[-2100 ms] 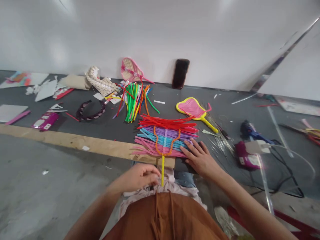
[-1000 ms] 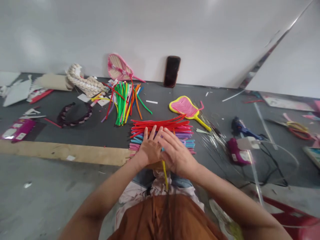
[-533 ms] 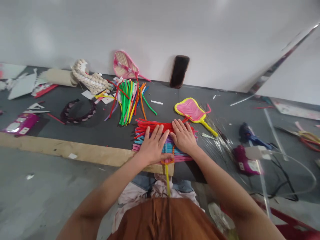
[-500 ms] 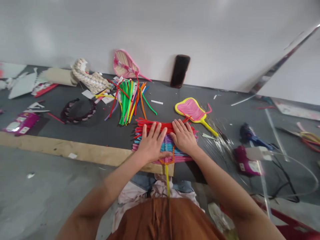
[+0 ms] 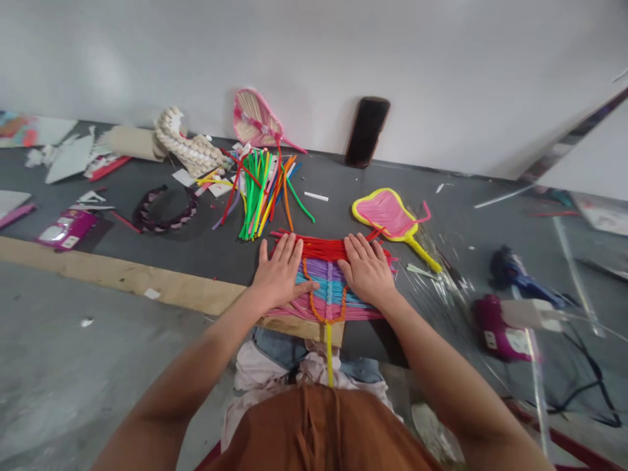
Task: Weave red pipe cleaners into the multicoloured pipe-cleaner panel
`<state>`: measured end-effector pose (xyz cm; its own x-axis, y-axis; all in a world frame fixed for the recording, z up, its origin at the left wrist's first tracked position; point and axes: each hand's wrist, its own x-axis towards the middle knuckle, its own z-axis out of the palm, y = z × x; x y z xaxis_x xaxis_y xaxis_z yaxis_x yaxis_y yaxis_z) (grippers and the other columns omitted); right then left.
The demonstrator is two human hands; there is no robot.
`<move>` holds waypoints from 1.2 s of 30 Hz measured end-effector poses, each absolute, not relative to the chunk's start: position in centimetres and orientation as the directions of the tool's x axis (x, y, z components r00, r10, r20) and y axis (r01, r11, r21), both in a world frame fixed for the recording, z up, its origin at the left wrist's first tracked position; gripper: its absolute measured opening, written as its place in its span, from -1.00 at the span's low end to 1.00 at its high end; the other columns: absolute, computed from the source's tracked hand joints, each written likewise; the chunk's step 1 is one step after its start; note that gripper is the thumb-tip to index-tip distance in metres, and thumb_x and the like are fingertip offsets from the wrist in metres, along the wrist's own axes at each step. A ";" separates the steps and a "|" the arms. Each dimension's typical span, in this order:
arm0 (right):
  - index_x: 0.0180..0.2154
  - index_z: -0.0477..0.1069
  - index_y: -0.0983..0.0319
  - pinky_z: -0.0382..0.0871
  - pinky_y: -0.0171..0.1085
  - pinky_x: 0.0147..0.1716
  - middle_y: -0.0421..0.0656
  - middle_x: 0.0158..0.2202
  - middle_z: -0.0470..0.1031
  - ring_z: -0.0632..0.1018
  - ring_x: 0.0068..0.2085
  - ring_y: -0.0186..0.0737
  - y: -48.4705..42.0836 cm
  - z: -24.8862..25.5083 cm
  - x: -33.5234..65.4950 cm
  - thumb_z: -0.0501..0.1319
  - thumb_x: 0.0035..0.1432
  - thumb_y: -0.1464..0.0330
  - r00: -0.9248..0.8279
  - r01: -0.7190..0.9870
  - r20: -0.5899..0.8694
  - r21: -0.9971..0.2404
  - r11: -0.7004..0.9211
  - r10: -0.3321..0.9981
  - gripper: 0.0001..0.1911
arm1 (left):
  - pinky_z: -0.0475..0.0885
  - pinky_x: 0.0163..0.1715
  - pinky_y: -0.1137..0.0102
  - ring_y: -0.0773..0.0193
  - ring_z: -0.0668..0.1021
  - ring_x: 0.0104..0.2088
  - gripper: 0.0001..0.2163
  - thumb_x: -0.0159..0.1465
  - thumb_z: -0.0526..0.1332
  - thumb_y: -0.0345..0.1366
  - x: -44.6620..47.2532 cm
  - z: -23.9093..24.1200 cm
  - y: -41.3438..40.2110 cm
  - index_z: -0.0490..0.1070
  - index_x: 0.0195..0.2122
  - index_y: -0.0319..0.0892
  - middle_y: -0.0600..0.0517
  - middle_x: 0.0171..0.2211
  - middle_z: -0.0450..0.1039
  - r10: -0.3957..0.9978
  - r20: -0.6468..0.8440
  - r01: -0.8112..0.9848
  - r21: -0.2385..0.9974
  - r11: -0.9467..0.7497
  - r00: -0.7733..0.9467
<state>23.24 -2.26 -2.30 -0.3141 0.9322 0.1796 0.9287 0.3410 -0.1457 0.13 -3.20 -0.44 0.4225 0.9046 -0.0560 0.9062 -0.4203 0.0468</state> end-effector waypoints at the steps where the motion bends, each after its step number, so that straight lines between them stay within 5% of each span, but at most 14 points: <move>1: 0.30 0.18 0.38 -0.04 0.06 0.30 0.05 0.31 0.25 0.20 0.35 0.03 -2.3 -2.3 23.2 -0.13 0.39 0.18 -0.312 0.930 0.177 -0.146 0.338 0.933 -0.40 | -0.29 0.28 -0.24 -0.13 -0.05 0.41 -0.18 0.34 -0.11 0.20 -0.1 -0.5 -3.3 -0.12 0.40 -0.39 -0.33 0.41 -0.19 0.917 -0.044 0.917 0.031 -0.397 0.398; 11: 0.29 0.19 0.38 0.00 0.08 0.28 0.05 0.31 0.26 0.22 0.34 0.06 -2.1 -2.4 23.2 -0.13 0.39 0.18 -0.312 0.932 0.163 -0.137 0.335 0.936 -0.40 | -0.34 0.25 -0.31 -0.17 0.06 0.38 -0.24 0.34 -0.04 0.17 -1.4 2.4 -3.1 0.01 0.38 -0.33 -0.34 0.38 -0.04 0.911 -0.148 0.922 0.031 -0.385 0.385; 14: 0.29 0.18 0.38 -0.01 0.07 0.29 0.03 0.32 0.24 0.20 0.35 0.04 -2.1 -2.3 23.2 -0.13 0.40 0.17 -0.307 0.939 0.142 -0.113 0.323 0.941 -0.40 | -0.40 0.26 -0.26 -0.22 0.05 0.38 -0.36 0.36 0.04 0.04 -0.9 6.0 -3.9 0.20 0.28 -0.40 -0.40 0.35 0.04 0.949 -0.005 0.949 0.040 -0.314 0.315; 18: 0.30 0.17 0.38 -0.01 0.07 0.29 0.04 0.32 0.23 0.20 0.35 0.03 -2.2 -2.3 23.2 -0.12 0.40 0.18 -0.313 0.938 0.133 -0.111 0.328 0.940 -0.41 | -0.33 0.31 -0.18 -0.17 0.02 0.40 -0.53 0.40 0.02 -0.15 2.9 8.0 -4.5 0.29 0.24 -0.31 -0.26 0.32 0.16 0.902 0.174 0.836 0.337 -0.433 0.396; 21: 0.30 0.17 0.37 -0.02 0.07 0.29 0.05 0.32 0.23 0.20 0.35 0.04 -2.3 -2.3 23.4 -0.13 0.40 0.20 -0.322 0.931 0.155 -0.125 0.342 0.934 -0.42 | -0.28 0.34 -0.11 -0.11 0.09 0.38 -0.49 0.39 0.04 -0.07 5.8 5.6 -3.4 0.25 0.27 -0.25 -0.23 0.31 0.19 0.814 0.188 0.670 0.483 -0.564 0.550; 25: 0.29 0.18 0.41 -0.04 0.08 0.30 0.07 0.31 0.25 0.20 0.35 0.05 -2.2 -2.4 23.3 -0.12 0.40 0.18 -0.316 0.929 0.166 -0.147 0.341 0.934 -0.40 | -0.27 0.33 -0.13 -0.18 0.05 0.39 -0.28 0.34 0.05 0.09 6.1 1.2 -1.7 0.11 0.33 -0.38 -0.33 0.36 0.03 0.846 0.009 0.799 0.323 -0.507 0.533; 36: 0.34 0.06 0.43 -0.03 0.20 0.29 0.11 0.38 0.05 0.10 0.39 0.09 -3.2 -1.0 25.5 -0.11 0.37 0.05 -0.295 0.953 0.025 -0.066 0.296 0.955 -0.27 | -0.15 0.32 -0.18 -0.11 0.03 0.40 -0.20 0.33 -0.14 0.23 5.1 -0.1 -1.7 0.00 0.38 -0.33 -0.21 0.40 -0.04 0.853 -0.025 0.852 0.080 -0.518 0.521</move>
<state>25.47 -3.22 -1.01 -0.2948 0.9552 0.0249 0.9530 0.2958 -0.0660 5.14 -1.75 -0.11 0.5210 0.8532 -0.0251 0.8518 -0.5178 0.0795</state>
